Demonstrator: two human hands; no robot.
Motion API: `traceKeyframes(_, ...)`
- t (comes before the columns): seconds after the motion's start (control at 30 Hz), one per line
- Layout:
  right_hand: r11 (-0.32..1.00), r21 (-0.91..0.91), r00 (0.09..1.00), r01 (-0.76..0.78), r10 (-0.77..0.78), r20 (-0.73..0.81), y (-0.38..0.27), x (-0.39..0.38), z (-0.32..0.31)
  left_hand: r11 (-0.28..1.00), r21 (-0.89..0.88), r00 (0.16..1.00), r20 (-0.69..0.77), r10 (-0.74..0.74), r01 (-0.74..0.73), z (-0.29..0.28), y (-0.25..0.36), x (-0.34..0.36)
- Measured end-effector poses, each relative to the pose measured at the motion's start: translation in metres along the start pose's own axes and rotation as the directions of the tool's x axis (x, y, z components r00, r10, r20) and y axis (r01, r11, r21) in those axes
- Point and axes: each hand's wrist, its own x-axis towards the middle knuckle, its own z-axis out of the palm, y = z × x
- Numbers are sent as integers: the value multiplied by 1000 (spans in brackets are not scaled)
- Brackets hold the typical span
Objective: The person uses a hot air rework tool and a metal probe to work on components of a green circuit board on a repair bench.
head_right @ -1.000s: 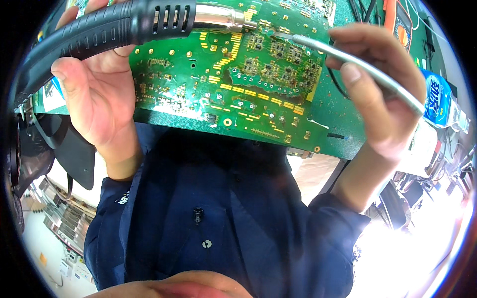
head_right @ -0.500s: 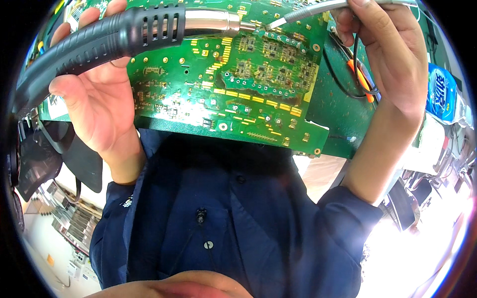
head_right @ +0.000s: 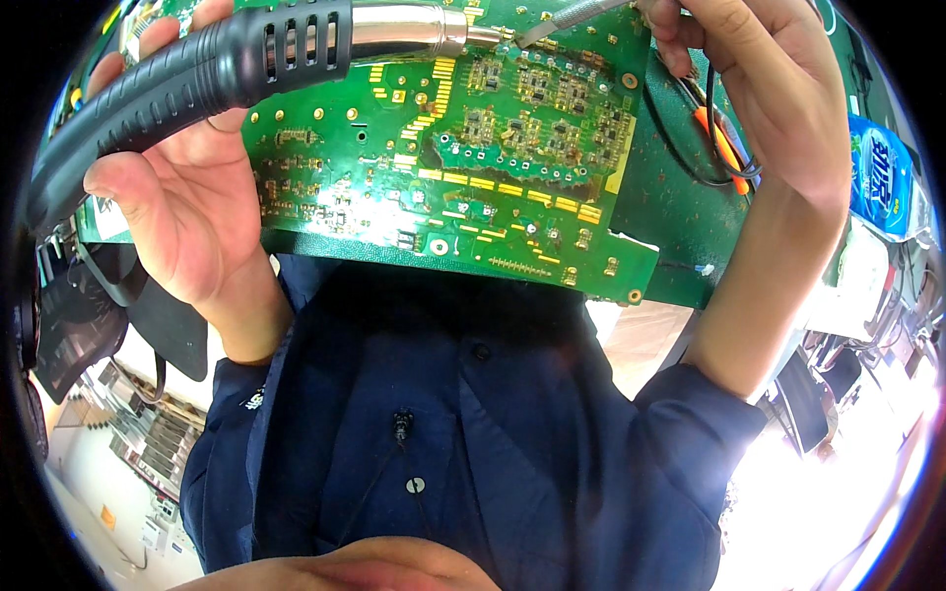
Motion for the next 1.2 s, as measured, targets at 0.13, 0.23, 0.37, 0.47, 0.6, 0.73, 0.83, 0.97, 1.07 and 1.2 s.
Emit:
traceKeyframes(0.13, 1000, 11, 999, -2, 2, 51, -10, 3, 4, 994, 78, 996, 35, -81, 78, -9, 8, -5)
traceKeyframes(0.23, 999, 18, 999, -27, 27, 28, -10, 3, 6, 997, 30, 998, 8, -69, 69, -5, 9, -3)
traceKeyframes(0.37, 998, -6, 998, -56, 56, 26, -16, 5, 1, 999, 8, 998, -29, -47, 48, 1, 11, 0)
traceKeyframes(0.47, 997, -35, 998, -65, 66, 17, -20, 5, 5, 999, 6, 998, -52, -36, 36, 4, 11, 2)
traceKeyframes(0.6, 998, -39, 998, -52, 53, 18, -27, 7, 10, 999, -27, 996, -87, -31, 29, 3, 12, 4)
traceKeyframes(0.73, 998, -13, 998, -61, 61, 13, -16, 9, 2, 998, 40, 996, -80, 49, -46, 16, 8, 9)
traceKeyframes(0.83, 998, -4, 998, -70, 70, -11, -16, 9, 6, 935, 302, 982, 14, 189, -184, 38, -3, 16)
traceKeyframes(0.97, 998, -57, 999, -34, 36, 38, -22, 9, 13, 945, 255, 979, 72, 191, -203, 20, -5, 13)
traceKeyframes(1.07, 996, -77, 999, -35, 37, 28, -16, 9, 9, 965, 188, 983, 77, 170, -181, 19, -6, 13)
traceKeyframes(1.2, 997, -72, 990, -23, 32, 136, -17, 13, -5, 955, 256, 987, 96, 133, -153, 20, 0, 17)
